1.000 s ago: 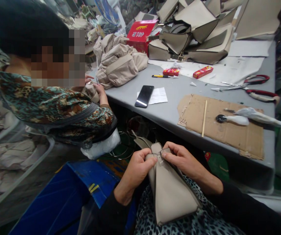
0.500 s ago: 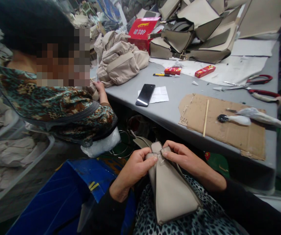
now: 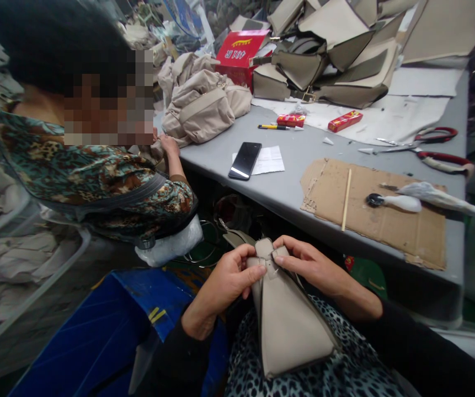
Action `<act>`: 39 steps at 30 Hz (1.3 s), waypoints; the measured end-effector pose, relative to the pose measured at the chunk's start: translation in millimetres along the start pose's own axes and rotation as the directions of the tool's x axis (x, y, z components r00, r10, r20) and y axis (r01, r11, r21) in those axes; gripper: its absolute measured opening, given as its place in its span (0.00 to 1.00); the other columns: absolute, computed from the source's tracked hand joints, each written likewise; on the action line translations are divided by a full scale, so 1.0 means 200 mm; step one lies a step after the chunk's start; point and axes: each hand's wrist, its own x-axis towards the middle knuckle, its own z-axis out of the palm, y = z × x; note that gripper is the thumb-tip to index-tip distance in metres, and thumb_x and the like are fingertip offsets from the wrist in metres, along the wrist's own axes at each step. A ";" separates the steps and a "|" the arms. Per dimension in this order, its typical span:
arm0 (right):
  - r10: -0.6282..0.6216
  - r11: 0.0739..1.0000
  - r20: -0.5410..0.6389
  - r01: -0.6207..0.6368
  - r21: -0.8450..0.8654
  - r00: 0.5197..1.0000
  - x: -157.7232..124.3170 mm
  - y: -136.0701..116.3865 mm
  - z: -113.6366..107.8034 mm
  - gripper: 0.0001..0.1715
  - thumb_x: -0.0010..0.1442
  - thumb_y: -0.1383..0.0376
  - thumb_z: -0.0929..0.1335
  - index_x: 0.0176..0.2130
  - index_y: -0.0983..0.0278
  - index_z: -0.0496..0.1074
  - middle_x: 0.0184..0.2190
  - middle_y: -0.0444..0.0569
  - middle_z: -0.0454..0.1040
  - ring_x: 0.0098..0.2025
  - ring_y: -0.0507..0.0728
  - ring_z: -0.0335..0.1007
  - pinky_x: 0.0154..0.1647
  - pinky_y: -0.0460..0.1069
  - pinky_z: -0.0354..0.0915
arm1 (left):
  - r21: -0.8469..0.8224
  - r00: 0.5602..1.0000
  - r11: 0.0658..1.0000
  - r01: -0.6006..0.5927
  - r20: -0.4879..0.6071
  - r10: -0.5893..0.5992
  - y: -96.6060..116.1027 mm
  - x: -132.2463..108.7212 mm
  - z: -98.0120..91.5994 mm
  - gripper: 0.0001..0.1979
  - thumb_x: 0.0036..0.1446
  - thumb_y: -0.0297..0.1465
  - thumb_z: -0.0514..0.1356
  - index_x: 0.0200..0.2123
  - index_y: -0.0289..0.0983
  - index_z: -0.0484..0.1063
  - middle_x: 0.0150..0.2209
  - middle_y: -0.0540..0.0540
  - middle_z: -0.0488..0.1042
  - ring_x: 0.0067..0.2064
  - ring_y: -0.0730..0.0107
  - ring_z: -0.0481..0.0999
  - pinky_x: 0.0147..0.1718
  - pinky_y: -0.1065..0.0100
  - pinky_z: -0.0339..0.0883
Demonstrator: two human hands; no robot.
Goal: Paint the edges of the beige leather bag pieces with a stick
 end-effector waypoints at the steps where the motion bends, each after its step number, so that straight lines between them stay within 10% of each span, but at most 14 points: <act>1: 0.001 1.000 0.006 -0.001 0.016 1.000 0.00 0.00 0.00 0.22 0.62 0.47 0.71 0.43 0.62 0.70 0.34 0.45 0.71 0.35 0.55 0.66 0.36 0.49 0.62 | -0.004 1.000 1.000 0.003 0.011 -0.003 0.00 0.00 0.00 0.22 0.56 0.42 0.69 0.47 0.34 0.73 0.31 0.52 0.70 0.20 0.81 0.62 0.15 0.77 0.58; 39: 0.015 0.981 -0.167 0.018 0.194 0.986 0.02 0.01 0.08 0.10 0.52 0.61 0.72 0.30 0.63 0.68 0.22 0.38 0.66 0.23 0.48 0.56 0.25 0.44 0.53 | -0.112 0.993 0.993 0.043 -0.104 -0.055 0.05 0.02 0.09 0.13 0.48 0.37 0.69 0.31 0.31 0.80 0.17 0.55 0.67 0.15 0.82 0.55 0.15 0.75 0.47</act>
